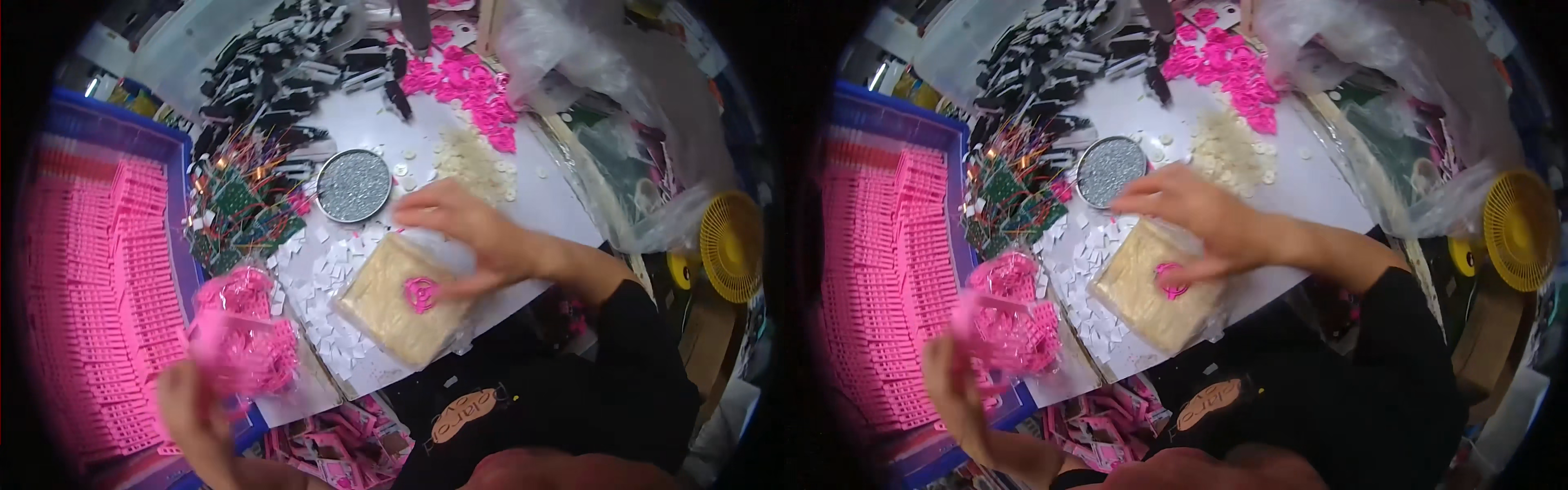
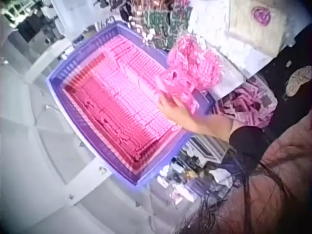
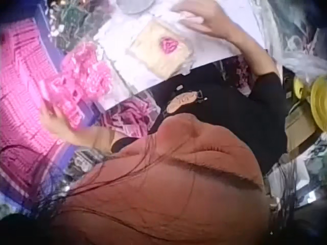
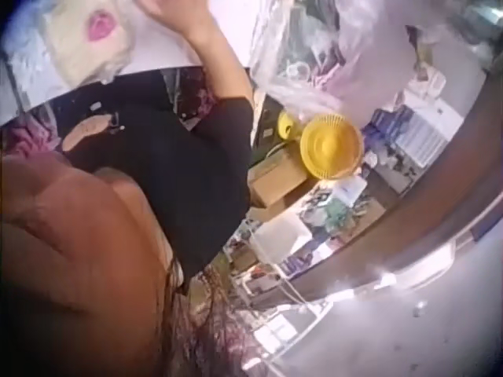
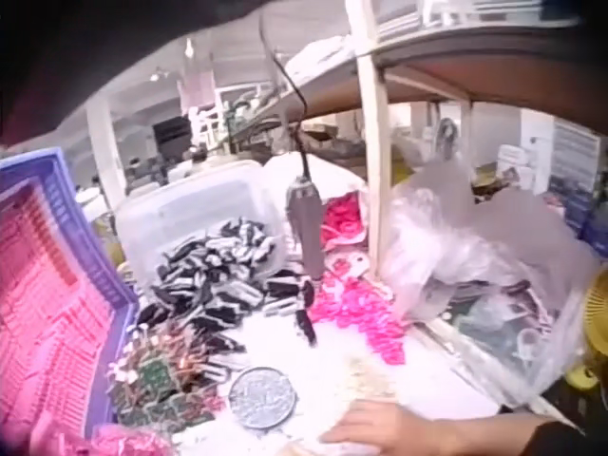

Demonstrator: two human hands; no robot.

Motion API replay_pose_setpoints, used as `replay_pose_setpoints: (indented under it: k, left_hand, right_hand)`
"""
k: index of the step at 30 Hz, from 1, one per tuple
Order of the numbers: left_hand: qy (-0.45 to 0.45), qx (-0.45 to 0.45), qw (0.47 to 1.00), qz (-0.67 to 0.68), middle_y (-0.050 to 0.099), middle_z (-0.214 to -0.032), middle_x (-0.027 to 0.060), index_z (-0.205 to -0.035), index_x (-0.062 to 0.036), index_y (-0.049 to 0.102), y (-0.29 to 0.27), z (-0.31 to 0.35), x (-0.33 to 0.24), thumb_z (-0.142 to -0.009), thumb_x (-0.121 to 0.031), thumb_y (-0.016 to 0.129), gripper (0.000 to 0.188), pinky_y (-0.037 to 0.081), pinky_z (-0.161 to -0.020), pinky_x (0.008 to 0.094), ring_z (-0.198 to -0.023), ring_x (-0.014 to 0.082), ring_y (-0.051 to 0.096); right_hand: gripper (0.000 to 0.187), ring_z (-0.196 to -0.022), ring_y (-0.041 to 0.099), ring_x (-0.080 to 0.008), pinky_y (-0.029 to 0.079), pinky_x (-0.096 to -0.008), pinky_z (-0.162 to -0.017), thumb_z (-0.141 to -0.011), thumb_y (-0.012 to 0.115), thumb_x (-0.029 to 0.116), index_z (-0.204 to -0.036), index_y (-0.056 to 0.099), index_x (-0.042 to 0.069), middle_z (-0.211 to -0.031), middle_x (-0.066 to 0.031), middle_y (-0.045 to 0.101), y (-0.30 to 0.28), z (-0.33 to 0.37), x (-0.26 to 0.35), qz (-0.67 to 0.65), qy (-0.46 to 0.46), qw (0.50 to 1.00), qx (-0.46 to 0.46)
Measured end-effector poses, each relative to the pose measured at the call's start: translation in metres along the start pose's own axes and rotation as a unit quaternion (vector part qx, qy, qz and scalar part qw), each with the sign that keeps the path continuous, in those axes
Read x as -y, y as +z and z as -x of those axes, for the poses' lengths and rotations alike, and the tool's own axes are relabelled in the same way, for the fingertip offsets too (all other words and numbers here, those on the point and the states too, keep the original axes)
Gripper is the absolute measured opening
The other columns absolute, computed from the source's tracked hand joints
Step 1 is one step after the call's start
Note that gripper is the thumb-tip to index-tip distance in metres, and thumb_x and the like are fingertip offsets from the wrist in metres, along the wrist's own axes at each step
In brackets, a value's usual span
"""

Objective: Assembling components of a small pink toy piano at a factory workbench.

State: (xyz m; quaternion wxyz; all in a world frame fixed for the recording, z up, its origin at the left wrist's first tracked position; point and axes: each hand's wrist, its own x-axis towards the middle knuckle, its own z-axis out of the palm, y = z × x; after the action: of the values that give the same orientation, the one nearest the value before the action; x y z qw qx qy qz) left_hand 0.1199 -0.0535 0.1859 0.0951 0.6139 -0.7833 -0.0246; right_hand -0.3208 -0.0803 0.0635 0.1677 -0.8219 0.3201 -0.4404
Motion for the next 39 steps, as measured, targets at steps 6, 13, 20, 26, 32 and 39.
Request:
replay_pose_setpoints:
  k: [6,13,20,26,32,39]
  left_hand:
    - [0.284,-0.192,0.936,0.077,0.057,-0.128,0.0190,-0.137,-0.0081,0.055,0.064,-0.008,-0.150,-0.082,-0.009,0.073,0.058,0.045,-0.093,0.0521,-0.107,0.0332,0.061]
    - [-0.133,-0.022,0.629,0.766,0.042,-0.149,0.0214,-0.161,-0.0052,0.014,0.191,0.011,-0.175,-0.093,0.003,0.059,0.082,0.051,-0.096,0.0368,-0.121,0.0266,0.056]
    - [-0.163,-0.126,0.725,0.657,0.065,-0.105,0.0046,-0.152,-0.0059,0.041,0.171,0.014,-0.133,-0.093,0.004,0.055,0.062,0.039,-0.061,0.0187,-0.070,0.0067,0.050]
    - [0.014,-0.045,0.921,0.386,0.065,-0.097,0.0162,-0.142,0.0003,0.050,0.177,0.037,-0.085,-0.099,-0.040,0.061,0.060,0.050,-0.072,0.0426,-0.078,0.0237,0.059]
    - [-0.125,-0.005,0.818,0.561,0.065,-0.104,0.0070,-0.140,-0.0051,0.054,0.210,0.052,-0.083,-0.094,-0.015,0.057,0.047,0.041,-0.061,0.0259,-0.067,0.0092,0.049]
    - [-0.149,-0.021,0.752,0.641,0.064,-0.121,0.0103,-0.133,0.0002,0.059,0.199,0.046,-0.121,-0.097,-0.004,0.056,0.037,0.041,-0.060,0.0192,-0.071,0.0049,0.050]
  right_hand:
    - [0.048,-0.099,0.068,-0.0257,0.052,-0.0358,-0.084,-0.089,0.075,0.024,-0.127,0.058,0.001,-0.111,-0.0141,0.069,0.023,0.014,0.034,-0.281,0.112,0.925,0.230]
    - [0.035,-0.093,0.067,-0.0128,0.054,-0.0322,-0.081,-0.092,0.073,0.018,-0.122,0.063,0.004,-0.108,-0.0068,0.072,-0.005,0.056,0.029,-0.360,0.220,0.904,0.075]
    - [0.027,-0.103,0.068,-0.0286,0.055,-0.0427,-0.087,-0.088,0.068,0.016,-0.112,0.070,0.005,-0.112,-0.0157,0.071,-0.278,0.194,-0.133,0.476,0.563,0.672,-0.069]
    - [0.028,-0.115,0.063,-0.0366,0.053,-0.0464,-0.096,-0.079,0.071,0.011,-0.107,0.072,0.006,-0.123,-0.0185,0.065,-0.355,0.256,-0.104,0.642,0.589,0.488,0.048]
    - [0.025,-0.107,0.068,-0.0352,0.055,-0.0478,-0.090,-0.078,0.069,0.011,-0.102,0.073,0.005,-0.111,-0.0202,0.071,-0.369,0.237,-0.066,0.574,0.687,0.437,0.086]
    - [0.040,-0.078,0.066,-0.0259,0.053,-0.0379,-0.070,-0.081,0.061,0.005,-0.121,0.065,0.004,-0.086,-0.0144,0.068,-0.308,0.110,0.019,0.510,0.454,0.729,0.043]
